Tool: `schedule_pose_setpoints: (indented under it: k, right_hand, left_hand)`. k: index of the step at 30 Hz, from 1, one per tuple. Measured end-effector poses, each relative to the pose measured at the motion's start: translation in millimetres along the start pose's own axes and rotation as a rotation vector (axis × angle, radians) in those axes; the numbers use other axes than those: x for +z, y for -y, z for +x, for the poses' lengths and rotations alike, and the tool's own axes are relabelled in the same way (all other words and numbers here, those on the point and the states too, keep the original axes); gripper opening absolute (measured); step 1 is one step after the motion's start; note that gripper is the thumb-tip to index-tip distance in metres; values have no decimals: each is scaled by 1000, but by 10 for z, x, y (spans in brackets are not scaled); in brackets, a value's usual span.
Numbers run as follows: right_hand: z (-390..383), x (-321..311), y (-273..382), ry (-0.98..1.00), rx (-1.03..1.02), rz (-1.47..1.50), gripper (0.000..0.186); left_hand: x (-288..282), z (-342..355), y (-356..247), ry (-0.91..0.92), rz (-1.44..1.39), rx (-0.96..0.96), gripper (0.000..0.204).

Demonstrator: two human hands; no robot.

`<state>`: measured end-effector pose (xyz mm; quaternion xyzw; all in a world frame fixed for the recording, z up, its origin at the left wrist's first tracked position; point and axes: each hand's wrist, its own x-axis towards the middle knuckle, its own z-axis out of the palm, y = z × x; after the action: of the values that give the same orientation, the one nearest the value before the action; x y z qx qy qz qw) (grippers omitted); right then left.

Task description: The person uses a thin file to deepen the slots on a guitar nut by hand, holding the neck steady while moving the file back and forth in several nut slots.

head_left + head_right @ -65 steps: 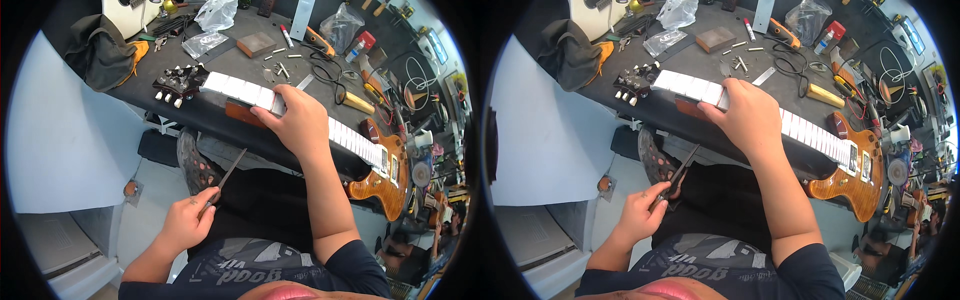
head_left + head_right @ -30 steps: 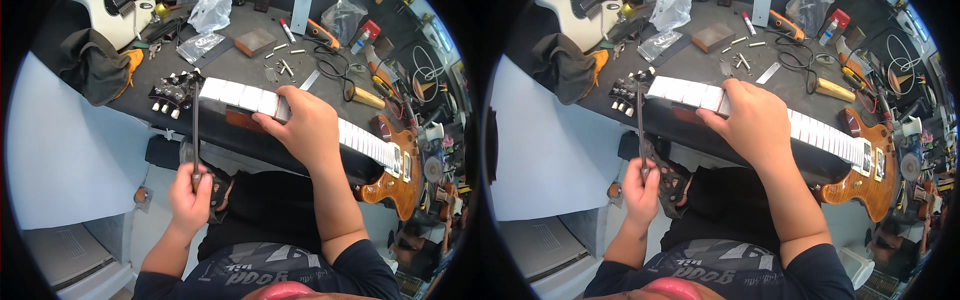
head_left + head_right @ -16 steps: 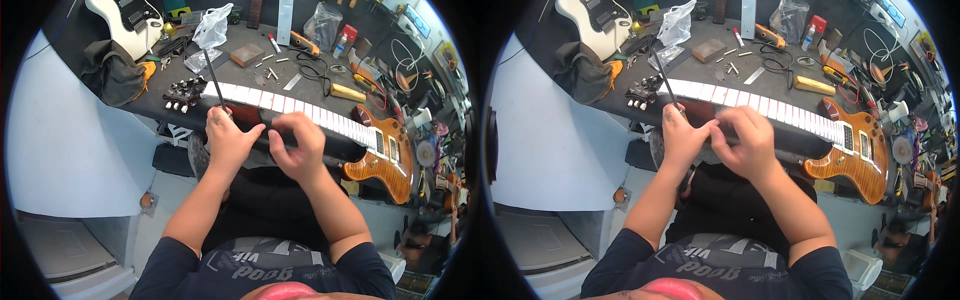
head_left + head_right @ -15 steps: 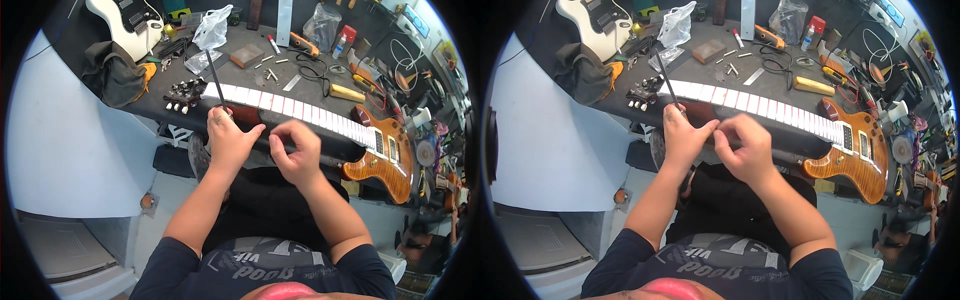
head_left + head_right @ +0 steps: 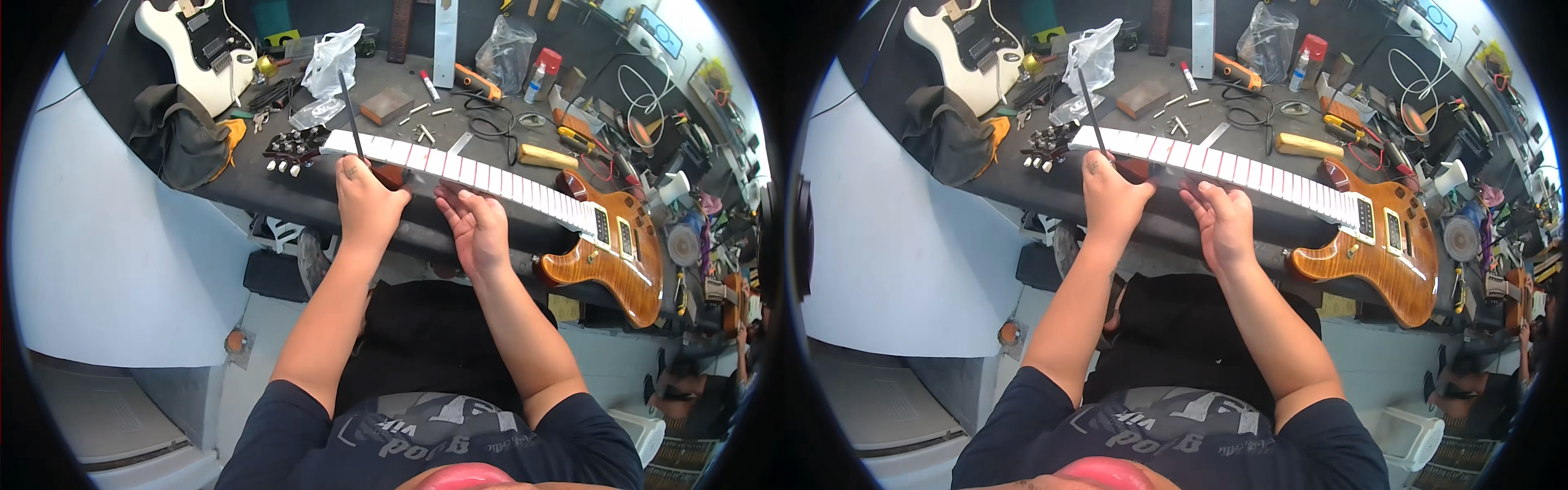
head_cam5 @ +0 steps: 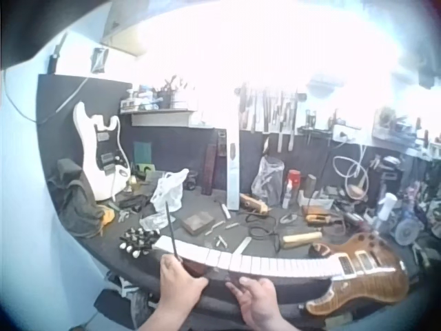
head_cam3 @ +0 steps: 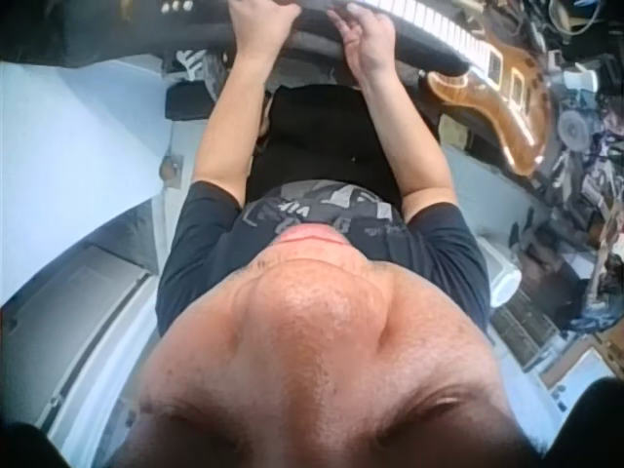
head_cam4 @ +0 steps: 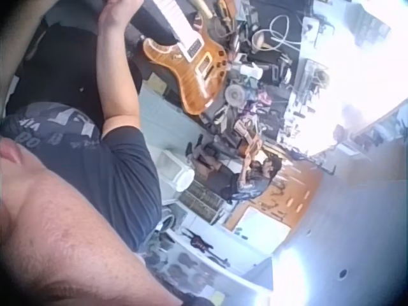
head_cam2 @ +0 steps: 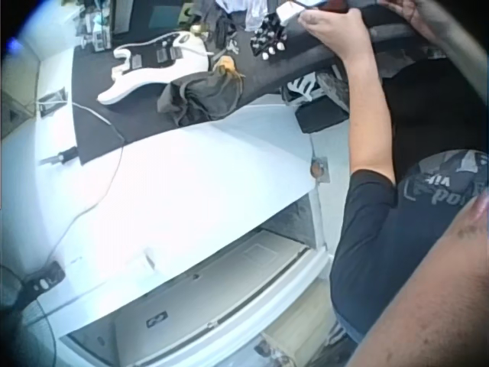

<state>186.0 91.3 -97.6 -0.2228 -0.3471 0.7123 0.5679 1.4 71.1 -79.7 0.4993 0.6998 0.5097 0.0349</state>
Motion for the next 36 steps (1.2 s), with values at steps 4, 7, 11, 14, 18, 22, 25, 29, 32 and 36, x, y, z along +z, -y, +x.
schedule_pose_setpoints:
  k: [4,7,11,14,18,22,25,29,32,36]
  right_hand:
    - [109,0,-45,7,-8,27,40]
    - [73,5,-15,-19,-13,21,40]
    - [100,-27,28,26,-7,54,36]
    - [136,-71,-1,46,31,77,37]
    - [99,7,-5,-26,62,107,40]
    - [120,-39,19,13,54,82,38]
    - [39,-32,31,-13,104,-52,28]
    - [-144,267,178,126,20,-1065,7]
    - [-53,436,141,185,-519,-1201,10]
    - [335,552,15,177,-1087,-1405,25]
  left_hand:
    - [35,117,4,24,3,-10,70]
    - [52,89,-1,7,62,-5,72]
    - [42,109,-10,-14,87,8,71]
    - [46,130,32,-3,65,1,71]
    - [-81,97,153,10,-9,-50,76]
    - [-640,46,343,29,-223,-85,41]
    - [-1312,-96,207,240,-167,-231,21]
    - [-1551,-536,77,493,-117,-196,35]
    - [-1536,-747,92,505,-212,-190,53]
    - [-1312,-687,27,432,-302,-148,49]
